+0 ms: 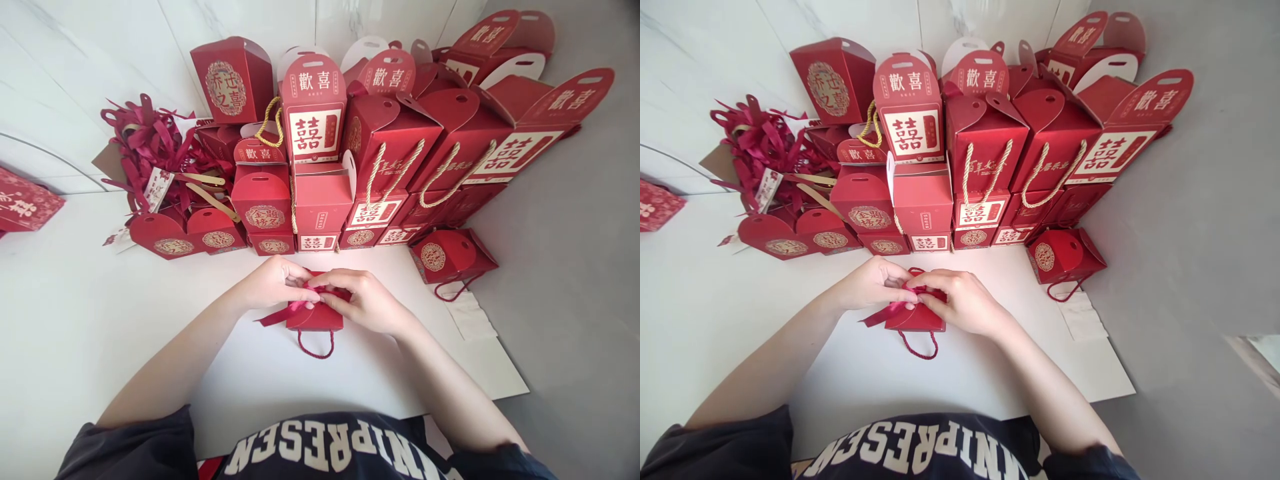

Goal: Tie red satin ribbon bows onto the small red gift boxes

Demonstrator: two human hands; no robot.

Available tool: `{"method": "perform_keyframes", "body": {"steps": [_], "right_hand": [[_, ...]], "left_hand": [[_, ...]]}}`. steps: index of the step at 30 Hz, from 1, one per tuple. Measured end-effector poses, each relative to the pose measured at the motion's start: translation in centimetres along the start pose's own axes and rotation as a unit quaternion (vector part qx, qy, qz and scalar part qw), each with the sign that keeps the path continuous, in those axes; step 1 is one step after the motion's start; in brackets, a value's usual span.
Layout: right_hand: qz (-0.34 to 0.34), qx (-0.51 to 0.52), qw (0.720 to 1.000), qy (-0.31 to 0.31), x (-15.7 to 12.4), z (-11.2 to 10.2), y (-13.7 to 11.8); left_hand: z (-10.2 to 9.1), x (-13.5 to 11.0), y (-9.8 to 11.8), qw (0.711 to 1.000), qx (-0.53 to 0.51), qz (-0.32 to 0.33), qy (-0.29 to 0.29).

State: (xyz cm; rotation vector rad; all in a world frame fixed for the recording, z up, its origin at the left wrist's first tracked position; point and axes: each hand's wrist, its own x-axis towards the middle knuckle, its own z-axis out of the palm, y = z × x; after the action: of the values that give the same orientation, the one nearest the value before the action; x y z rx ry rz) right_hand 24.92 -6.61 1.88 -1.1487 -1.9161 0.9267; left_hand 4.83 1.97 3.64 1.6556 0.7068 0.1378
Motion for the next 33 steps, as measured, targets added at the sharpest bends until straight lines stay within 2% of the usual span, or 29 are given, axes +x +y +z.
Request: {"method": "perform_keyframes", "body": {"steps": [3,7,10,12,14,17,20,22,24,27,29,31,33], "right_hand": [[0.033,0.011,0.999,-0.009,-0.4,-0.5,0.1],[0.090,0.082,0.991,-0.046,-1.2,-2.5,0.7],[0.166,0.206,0.957,-0.122,-1.5,-3.8,1.3],[0.196,0.269,0.932,-0.146,-1.3,-4.0,1.6],[0.207,0.274,0.931,-0.123,-0.9,-3.5,1.7],[0.200,0.226,0.952,-0.055,-0.2,-2.3,1.7],[0.177,0.187,0.966,-0.016,0.0,-1.7,1.7],[0.183,0.180,0.966,-0.023,-0.1,-1.6,1.7],[0.206,0.181,0.961,-0.045,-0.3,-1.8,1.8],[0.231,0.195,0.950,-0.076,-0.4,-1.9,1.8],[0.235,0.214,0.944,-0.085,-0.4,-1.8,1.6],[0.231,0.215,0.945,-0.083,-0.3,-1.7,1.4],[0.218,0.191,0.954,-0.074,-0.3,-1.6,1.3]], "left_hand": [[0.0,0.0,0.0,1.000,0.014,0.005,0.011],[-0.7,-0.2,-0.4,1.000,0.007,-0.016,-0.007],[-1.7,-0.7,-0.1,1.000,0.002,-0.013,-0.022],[-2.4,-1.1,0.4,0.999,-0.002,-0.015,-0.028],[-2.8,-1.5,1.0,0.998,0.001,-0.044,-0.035],[-2.7,-1.7,1.5,0.992,0.039,-0.117,-0.029],[-2.1,-1.9,1.5,0.985,0.106,-0.134,-0.021],[-1.4,-2.2,1.6,0.981,0.157,-0.114,-0.010],[-0.4,-2.6,1.7,0.969,0.228,-0.093,0.033],[1.8,-3.2,2.1,0.925,0.349,-0.076,0.127],[3.2,-3.5,2.4,0.896,0.406,-0.065,0.168],[4.0,-3.8,2.6,0.887,0.428,-0.050,0.167],[4.0,-4.1,2.8,0.896,0.418,-0.041,0.145]]}}
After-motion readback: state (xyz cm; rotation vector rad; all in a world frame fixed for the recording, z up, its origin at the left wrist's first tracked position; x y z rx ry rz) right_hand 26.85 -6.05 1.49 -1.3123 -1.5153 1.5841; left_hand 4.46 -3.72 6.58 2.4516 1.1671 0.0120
